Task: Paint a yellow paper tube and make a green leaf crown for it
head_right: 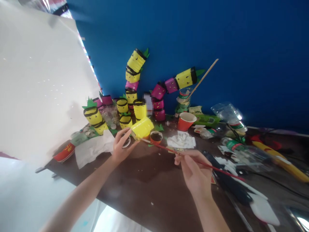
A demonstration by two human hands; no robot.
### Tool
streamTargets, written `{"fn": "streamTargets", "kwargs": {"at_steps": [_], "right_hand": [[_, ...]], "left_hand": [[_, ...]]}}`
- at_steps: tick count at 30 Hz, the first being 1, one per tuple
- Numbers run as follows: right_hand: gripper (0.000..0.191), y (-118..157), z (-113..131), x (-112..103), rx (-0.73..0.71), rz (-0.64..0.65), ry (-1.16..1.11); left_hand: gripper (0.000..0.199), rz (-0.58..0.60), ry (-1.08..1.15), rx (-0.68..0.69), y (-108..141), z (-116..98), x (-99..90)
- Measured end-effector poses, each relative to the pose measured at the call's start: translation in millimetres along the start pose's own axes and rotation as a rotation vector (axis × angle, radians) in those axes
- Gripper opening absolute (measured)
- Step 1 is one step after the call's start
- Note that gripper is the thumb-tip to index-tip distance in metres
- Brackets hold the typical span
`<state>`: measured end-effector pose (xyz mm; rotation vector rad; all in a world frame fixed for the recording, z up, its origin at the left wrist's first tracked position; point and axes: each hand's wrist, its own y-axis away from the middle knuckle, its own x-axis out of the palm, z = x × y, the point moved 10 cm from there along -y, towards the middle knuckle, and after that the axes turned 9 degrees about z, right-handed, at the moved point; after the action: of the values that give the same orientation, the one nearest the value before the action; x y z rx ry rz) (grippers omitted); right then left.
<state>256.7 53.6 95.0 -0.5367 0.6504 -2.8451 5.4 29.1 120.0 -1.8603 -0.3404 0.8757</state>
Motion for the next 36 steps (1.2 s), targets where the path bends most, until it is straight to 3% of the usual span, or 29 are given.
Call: {"fn": "streamTargets", "kwargs": {"at_steps": [9,18,25,36], "right_hand": [[0.01,2.4,14.4,2.3,-0.04,0.011,0.058],[0.01,5.2,26.8,-1.3,-0.055,-0.095,0.168],[0.011,5.5,29.8,-1.5,-0.048,-0.049,0.25],[0.005,4.0,30.8,6.5,-0.063,0.019,0.248]], "left_hand": [[0.062,0.121,0.073,0.041,9.9,2.9,13.9],[0.063,0.167,0.042,0.099,5.5,-5.1,16.2],[0.061,0.245,0.024,0.144,3.8,-11.7,19.0],[0.058,0.245,0.07,0.108,5.4,-7.9,21.5]]}}
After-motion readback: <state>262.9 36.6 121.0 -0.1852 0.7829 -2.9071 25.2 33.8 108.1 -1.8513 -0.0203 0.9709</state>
